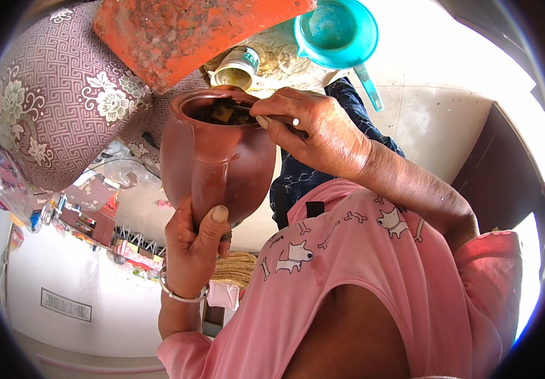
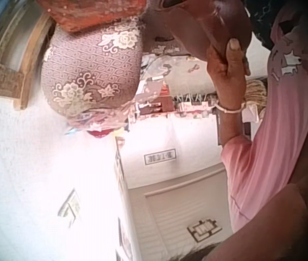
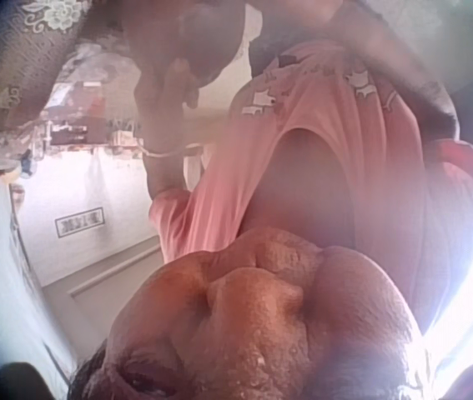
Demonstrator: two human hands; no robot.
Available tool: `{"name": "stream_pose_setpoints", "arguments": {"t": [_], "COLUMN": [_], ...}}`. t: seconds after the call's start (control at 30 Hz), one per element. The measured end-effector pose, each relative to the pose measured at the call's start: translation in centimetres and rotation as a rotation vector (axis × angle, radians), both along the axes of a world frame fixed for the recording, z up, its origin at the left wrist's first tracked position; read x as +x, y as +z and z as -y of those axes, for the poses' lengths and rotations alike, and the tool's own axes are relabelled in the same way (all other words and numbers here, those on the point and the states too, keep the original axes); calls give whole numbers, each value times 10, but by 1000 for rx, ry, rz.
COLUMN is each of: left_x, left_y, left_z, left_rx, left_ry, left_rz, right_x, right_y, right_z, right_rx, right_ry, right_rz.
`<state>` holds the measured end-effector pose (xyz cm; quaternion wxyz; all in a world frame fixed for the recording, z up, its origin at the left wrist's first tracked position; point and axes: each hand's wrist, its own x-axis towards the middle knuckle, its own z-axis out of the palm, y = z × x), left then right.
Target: The person walks to an outdoor area, rinses a small jar with water from buckets, and washes their hands in a basin. They then enter a room, place the jar on a table, and pour liquid from a brown pitcher into the jar using a strainer. Finally, they close the jar with a lid.
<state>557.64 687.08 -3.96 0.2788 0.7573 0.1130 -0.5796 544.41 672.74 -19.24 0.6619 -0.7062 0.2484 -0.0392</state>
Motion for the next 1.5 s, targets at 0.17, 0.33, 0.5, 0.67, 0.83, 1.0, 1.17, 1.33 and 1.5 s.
{"name": "stream_pose_setpoints", "arguments": {"t": [0.17, 0.33, 0.5, 0.67, 0.83, 1.0, 1.17, 1.33, 1.5], "left_x": [1, 2, 3, 4, 4, 5, 3, 3, 5], "left_y": [0, 1, 0, -1, -3, -4, -5, -5, -4], "left_z": [1, 0, -1, -4, -6, -9, -8, -11, -12], "left_rx": [3, 17, 12, 8, -6, -4, 14, 10, 0], "left_ry": [-2, -3, -8, 3, -4, -15, -33, -33, -11], "left_rz": [2, -2, 1, -6, -3, 2, 36, 43, -7], "right_x": [1, 3, 2, 4, 5, 6, 7, 6, 6], "right_y": [0, 0, -1, -1, 0, -1, -1, -1, 0], "right_z": [0, 0, -1, -3, -5, -6, -8, -9, -8], "right_rx": [-15, -30, -24, -19, 1, -3, 5, 1, -8], "right_ry": [0, 13, 24, 16, 14, 19, 14, 16, 25], "right_rz": [3, 0, 2, 3, -7, -17, -19, -16, -25]}}
